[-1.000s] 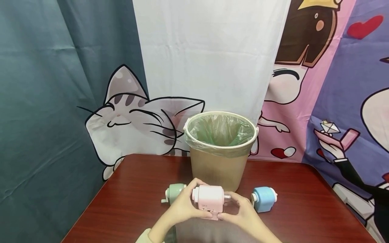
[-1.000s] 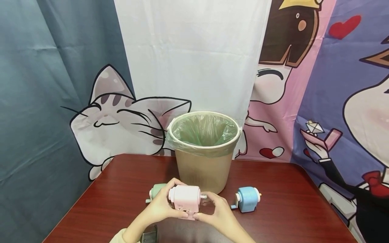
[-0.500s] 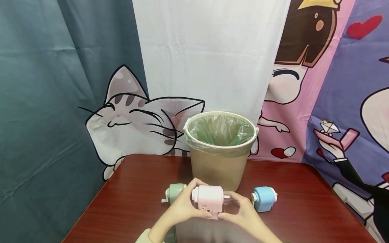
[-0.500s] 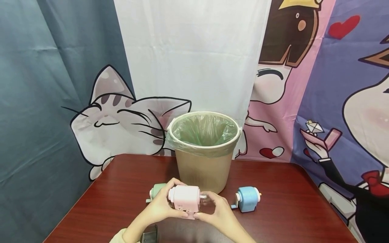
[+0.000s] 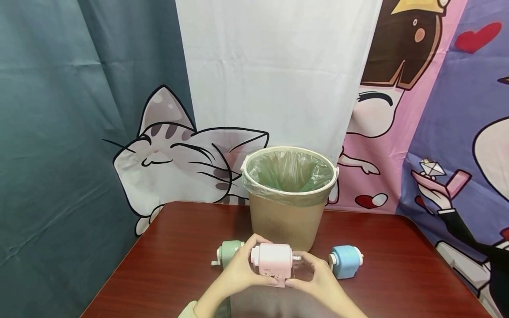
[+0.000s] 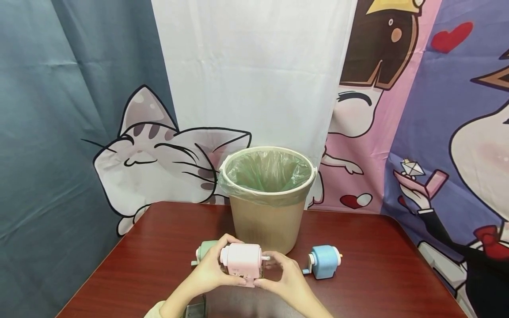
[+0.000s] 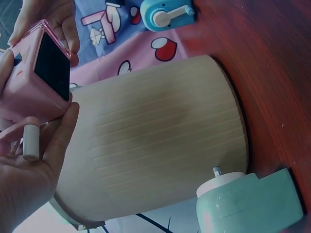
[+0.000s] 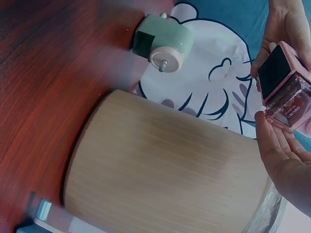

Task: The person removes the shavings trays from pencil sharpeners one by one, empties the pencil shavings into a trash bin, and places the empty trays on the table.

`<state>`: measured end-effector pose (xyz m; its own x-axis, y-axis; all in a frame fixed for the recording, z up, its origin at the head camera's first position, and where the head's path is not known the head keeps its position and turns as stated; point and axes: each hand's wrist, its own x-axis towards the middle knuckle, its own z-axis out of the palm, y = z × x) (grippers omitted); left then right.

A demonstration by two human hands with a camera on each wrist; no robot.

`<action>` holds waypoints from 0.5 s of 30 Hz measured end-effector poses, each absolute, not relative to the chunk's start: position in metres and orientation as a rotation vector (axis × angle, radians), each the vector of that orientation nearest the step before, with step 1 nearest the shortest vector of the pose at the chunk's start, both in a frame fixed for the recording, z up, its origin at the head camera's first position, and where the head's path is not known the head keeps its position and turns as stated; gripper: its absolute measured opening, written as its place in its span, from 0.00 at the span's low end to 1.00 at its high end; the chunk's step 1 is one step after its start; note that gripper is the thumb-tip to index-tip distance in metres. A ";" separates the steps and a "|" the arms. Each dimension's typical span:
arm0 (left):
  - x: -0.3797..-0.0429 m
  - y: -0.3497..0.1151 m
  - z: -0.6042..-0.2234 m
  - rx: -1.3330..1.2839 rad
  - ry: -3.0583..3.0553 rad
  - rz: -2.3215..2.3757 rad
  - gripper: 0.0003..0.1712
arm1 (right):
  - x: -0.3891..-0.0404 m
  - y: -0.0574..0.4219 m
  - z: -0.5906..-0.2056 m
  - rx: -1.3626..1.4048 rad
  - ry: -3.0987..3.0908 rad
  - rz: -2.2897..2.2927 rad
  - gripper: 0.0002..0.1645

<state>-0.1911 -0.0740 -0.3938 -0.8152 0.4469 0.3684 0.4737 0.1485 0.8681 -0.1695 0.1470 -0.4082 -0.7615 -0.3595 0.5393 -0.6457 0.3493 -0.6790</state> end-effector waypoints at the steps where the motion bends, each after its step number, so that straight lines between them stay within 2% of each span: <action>1: -0.190 -0.074 -0.394 -0.943 -2.366 -1.795 0.37 | -0.169 0.147 -0.409 0.892 -2.323 1.379 0.26; 15: -0.190 -0.074 -0.394 -0.933 -2.370 -1.774 0.37 | -0.168 0.147 -0.409 0.859 -2.342 1.411 0.26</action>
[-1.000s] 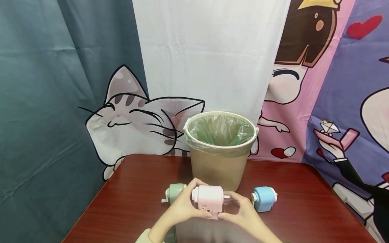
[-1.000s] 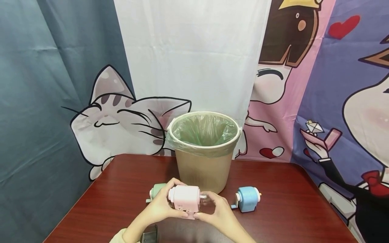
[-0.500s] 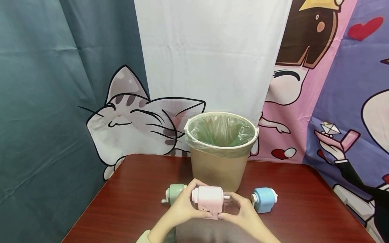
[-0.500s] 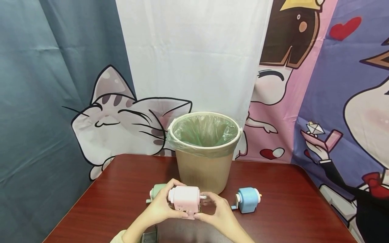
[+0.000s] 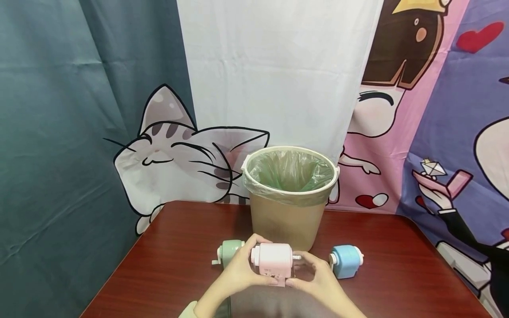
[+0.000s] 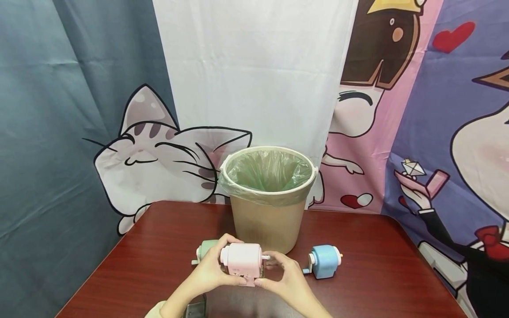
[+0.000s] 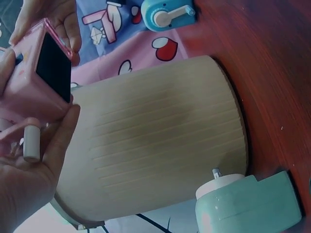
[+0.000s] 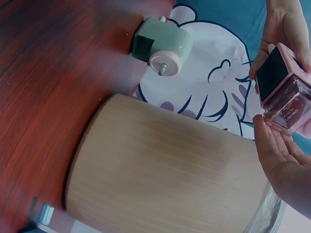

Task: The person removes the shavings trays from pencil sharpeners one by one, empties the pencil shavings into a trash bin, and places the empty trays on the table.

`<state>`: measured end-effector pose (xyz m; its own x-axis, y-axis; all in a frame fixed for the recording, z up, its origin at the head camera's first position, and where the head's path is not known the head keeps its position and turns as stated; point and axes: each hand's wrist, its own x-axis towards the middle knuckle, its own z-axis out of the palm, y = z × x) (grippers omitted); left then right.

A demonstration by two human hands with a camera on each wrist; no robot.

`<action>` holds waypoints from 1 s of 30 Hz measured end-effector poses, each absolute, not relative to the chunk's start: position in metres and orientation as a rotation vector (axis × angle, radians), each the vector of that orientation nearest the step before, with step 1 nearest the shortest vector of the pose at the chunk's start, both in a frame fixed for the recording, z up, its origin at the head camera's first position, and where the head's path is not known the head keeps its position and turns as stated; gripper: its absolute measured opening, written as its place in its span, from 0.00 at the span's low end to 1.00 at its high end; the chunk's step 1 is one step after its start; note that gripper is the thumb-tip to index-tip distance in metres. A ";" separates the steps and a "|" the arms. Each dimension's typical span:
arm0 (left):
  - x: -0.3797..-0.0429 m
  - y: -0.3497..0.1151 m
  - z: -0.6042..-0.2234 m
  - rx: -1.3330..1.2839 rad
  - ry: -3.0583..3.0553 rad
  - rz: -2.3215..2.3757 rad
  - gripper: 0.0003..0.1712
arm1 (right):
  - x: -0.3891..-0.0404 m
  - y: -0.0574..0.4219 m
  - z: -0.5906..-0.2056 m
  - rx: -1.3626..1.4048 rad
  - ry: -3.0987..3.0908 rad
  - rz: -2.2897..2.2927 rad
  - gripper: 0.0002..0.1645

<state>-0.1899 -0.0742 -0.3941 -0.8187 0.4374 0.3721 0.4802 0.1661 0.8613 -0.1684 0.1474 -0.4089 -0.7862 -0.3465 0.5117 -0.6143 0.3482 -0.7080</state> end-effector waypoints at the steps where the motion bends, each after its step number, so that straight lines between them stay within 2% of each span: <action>1: -0.190 -0.074 -0.394 -0.919 -2.368 -1.768 0.37 | -0.169 0.147 -0.408 0.851 -2.346 1.408 0.26; 30: -0.186 -0.079 -0.394 -0.877 -2.395 -1.767 0.38 | -0.166 0.150 -0.408 0.836 -2.392 1.476 0.26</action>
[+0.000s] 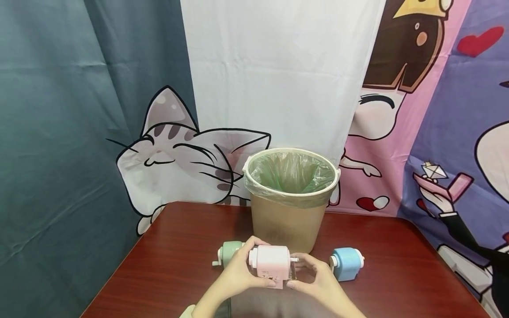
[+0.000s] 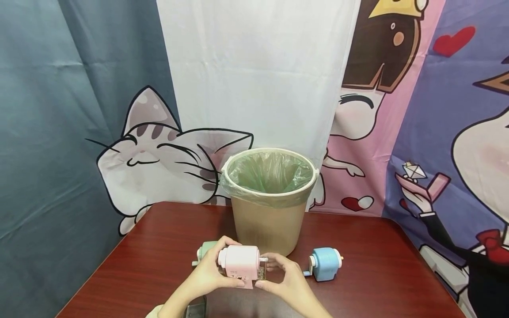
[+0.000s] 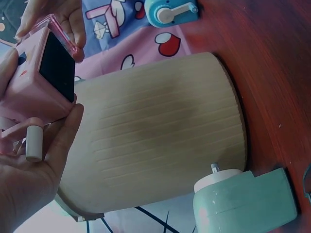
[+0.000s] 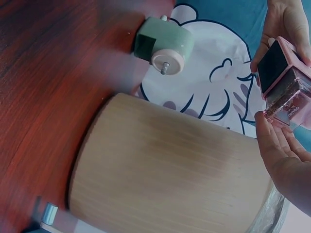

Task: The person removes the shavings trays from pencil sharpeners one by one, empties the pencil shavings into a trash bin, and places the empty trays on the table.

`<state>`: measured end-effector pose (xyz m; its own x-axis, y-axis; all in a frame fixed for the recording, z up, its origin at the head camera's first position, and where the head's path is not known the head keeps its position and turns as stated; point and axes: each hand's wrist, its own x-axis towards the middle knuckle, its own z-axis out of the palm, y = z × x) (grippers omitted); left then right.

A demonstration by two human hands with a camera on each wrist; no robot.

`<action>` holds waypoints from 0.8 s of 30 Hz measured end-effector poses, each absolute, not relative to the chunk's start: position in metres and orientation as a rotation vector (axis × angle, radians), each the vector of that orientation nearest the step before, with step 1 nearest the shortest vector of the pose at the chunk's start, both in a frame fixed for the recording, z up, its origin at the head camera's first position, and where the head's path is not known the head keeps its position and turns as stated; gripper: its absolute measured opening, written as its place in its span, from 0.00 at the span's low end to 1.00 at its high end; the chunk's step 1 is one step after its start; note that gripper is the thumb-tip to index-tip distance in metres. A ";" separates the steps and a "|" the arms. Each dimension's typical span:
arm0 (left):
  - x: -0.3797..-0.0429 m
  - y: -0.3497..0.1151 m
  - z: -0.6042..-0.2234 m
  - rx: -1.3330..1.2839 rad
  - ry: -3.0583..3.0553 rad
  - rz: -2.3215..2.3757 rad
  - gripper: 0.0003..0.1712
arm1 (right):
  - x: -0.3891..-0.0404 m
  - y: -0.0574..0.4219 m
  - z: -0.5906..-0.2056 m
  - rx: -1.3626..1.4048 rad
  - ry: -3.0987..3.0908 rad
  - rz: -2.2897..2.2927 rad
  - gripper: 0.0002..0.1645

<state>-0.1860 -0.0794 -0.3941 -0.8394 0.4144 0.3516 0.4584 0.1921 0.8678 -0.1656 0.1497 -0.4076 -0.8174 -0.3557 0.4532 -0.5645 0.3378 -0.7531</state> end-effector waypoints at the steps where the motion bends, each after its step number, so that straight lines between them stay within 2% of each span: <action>1: -0.186 -0.080 -0.394 -0.882 -2.393 -1.777 0.38 | -0.166 0.149 -0.408 0.824 -2.401 1.478 0.25; 24: -0.190 -0.099 -0.394 -0.716 -2.362 -2.042 0.41 | -0.173 0.160 -0.411 0.792 -2.321 1.508 0.25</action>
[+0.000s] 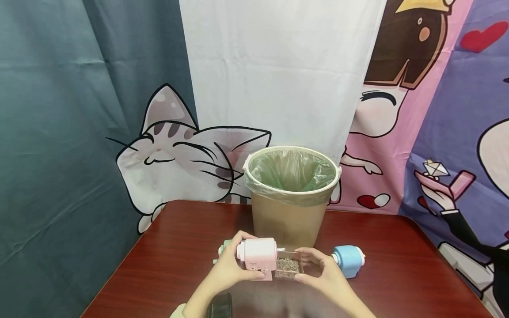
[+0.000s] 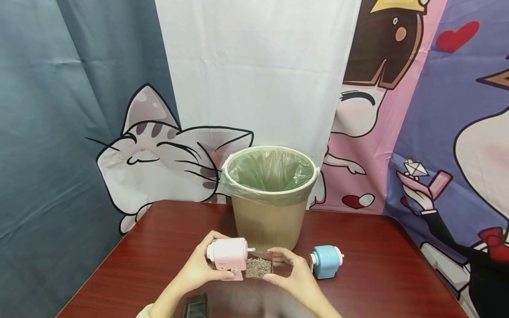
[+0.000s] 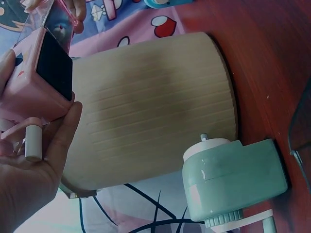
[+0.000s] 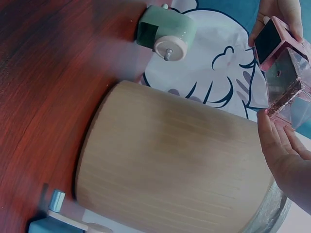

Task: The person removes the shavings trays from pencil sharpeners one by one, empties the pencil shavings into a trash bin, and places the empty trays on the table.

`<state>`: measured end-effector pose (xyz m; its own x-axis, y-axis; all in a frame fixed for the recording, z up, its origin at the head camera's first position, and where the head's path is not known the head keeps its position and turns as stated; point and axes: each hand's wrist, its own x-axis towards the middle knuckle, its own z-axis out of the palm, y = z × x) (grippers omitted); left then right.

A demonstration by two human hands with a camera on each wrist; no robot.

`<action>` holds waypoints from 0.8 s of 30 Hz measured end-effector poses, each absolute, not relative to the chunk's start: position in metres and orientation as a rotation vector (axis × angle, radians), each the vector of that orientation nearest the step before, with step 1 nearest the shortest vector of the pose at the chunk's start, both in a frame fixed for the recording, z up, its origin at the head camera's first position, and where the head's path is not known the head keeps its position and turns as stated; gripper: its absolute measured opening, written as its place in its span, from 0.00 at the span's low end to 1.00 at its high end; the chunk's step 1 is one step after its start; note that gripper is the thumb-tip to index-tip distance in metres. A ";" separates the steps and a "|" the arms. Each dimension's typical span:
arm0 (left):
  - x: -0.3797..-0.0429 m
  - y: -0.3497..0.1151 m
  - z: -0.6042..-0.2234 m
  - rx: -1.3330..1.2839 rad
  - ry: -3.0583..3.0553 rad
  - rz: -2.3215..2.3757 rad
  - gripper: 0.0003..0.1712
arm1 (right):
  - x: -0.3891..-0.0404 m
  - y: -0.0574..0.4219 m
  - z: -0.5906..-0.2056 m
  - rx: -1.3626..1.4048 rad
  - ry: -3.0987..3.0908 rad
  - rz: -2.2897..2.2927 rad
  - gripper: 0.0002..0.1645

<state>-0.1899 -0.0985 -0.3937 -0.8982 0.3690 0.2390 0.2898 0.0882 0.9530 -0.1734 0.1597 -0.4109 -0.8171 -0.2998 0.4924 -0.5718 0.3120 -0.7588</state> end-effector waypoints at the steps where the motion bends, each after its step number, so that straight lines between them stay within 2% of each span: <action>1: -0.190 -0.099 -0.394 0.690 2.271 1.962 0.41 | -0.174 0.160 -0.411 0.792 -2.322 1.508 0.25; 16: -0.192 -0.101 -0.401 0.647 2.312 1.938 0.42 | -0.175 0.170 -0.412 0.793 -2.310 1.663 0.24; 24: -0.195 -0.104 -0.404 0.590 2.482 1.875 0.41 | -0.177 0.188 -0.410 0.806 -2.312 1.604 0.24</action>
<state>-0.1946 -0.1042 -0.4037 -0.9302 0.2778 0.2398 0.3066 0.2290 0.9239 -0.1772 0.1875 -0.4103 -0.8271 -0.3132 0.4667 -0.5467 0.2561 -0.7972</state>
